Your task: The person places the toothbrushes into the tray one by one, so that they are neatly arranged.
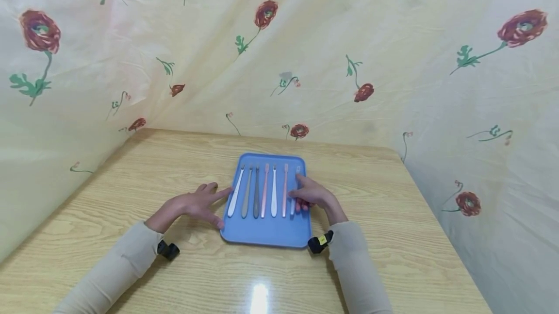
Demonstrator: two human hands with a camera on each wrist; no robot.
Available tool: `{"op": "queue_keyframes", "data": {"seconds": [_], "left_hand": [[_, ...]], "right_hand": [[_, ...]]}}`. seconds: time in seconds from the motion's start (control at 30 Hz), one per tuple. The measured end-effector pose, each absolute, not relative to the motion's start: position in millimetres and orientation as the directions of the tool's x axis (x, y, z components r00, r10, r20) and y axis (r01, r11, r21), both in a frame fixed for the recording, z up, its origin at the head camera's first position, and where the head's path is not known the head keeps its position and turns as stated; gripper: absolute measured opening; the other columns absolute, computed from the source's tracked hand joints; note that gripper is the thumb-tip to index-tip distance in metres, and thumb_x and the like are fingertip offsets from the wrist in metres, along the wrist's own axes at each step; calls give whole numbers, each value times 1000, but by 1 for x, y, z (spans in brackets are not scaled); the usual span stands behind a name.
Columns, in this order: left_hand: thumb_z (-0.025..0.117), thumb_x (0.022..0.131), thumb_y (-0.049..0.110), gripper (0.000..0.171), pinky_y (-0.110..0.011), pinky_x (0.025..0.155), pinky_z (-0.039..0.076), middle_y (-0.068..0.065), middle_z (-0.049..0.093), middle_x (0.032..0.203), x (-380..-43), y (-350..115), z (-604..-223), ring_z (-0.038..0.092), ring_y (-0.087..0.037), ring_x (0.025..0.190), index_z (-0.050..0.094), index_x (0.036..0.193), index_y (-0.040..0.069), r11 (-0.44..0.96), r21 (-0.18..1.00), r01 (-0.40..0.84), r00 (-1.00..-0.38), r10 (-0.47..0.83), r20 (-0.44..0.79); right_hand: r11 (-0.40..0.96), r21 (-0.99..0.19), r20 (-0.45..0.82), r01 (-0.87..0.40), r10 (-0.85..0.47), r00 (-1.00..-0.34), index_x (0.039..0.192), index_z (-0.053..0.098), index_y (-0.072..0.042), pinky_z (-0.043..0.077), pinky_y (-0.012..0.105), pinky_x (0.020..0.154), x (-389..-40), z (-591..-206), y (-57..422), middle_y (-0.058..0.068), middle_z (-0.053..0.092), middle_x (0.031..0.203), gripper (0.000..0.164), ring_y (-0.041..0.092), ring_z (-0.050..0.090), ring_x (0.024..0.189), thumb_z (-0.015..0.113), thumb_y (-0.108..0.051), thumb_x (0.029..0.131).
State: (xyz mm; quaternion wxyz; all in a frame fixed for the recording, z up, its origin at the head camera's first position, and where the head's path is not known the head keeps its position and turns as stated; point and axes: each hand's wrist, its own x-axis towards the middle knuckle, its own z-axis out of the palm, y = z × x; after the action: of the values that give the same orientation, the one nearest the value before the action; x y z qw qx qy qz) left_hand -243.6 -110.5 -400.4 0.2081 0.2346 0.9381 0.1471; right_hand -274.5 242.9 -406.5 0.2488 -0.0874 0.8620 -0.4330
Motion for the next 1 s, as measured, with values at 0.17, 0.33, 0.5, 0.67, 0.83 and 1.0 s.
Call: {"op": "queue_keyframes", "data": {"seconds": [0.17, 0.33, 0.5, 0.67, 0.83, 1.0], "left_hand": [[77, 79, 59, 108, -80, 103, 29, -29, 16, 162, -244, -110, -399, 21, -52, 147, 19, 162, 23, 846, 370, 384, -803, 504, -320], [76, 79, 59, 107, -80, 104, 28, -29, 15, 163, -243, -110, -401, 20, -52, 147, 18, 162, 24, 847, 369, 381, -804, 501, -319], [77, 79, 59, 107, -81, 104, 28, -28, 15, 163, -241, -110, -402, 19, -52, 148, 18, 162, 24, 850, 369, 376, -808, 496, -319], [77, 79, 58, 107, -80, 103, 29, -28, 18, 162, -241, -109, -402, 23, -50, 146, 18, 162, 24, 850, 362, 382, -807, 498, -317], [77, 79, 59, 107, -77, 103, 32, -27, 20, 161, -242, -109, -402, 25, -47, 144, 18, 162, 25, 851, 355, 388, -807, 499, -315], [77, 78, 59, 108, -78, 101, 33, -28, 21, 160, -242, -109, -402, 28, -46, 142, 19, 162, 25, 849, 360, 387, -807, 501, -313]], "right_hand": [[627, -778, -350, 43, -375, -858, 159, -5, 2, 33, 22, 44, -274, -406, 243, -1, 59, 58, 86, 7, 46, 44, 56, -20, 102], [639, -768, -352, 38, -372, -859, 159, -2, 2, 32, 22, 45, -275, -408, 243, -2, 57, 57, 86, 7, 44, 44, 57, -22, 102], [638, -769, -353, 34, -379, -855, 159, -3, 2, 35, 22, 45, -276, -410, 243, -2, 58, 58, 84, 7, 45, 45, 54, -22, 103], [622, -781, -351, 46, -378, -857, 160, -3, 0, 33, 21, 45, -274, -406, 245, -2, 59, 58, 83, 6, 44, 45, 54, -23, 103], [604, -794, -352, 70, -363, -863, 161, 0, -4, 32, 22, 45, -270, -401, 250, -2, 59, 58, 82, 6, 44, 46, 54, -25, 103], [570, -818, -334, 75, -365, -869, 161, -1, -4, 30, 23, 46, -270, -396, 257, -2, 59, 59, 81, 7, 42, 45, 52, -26, 104]]}}
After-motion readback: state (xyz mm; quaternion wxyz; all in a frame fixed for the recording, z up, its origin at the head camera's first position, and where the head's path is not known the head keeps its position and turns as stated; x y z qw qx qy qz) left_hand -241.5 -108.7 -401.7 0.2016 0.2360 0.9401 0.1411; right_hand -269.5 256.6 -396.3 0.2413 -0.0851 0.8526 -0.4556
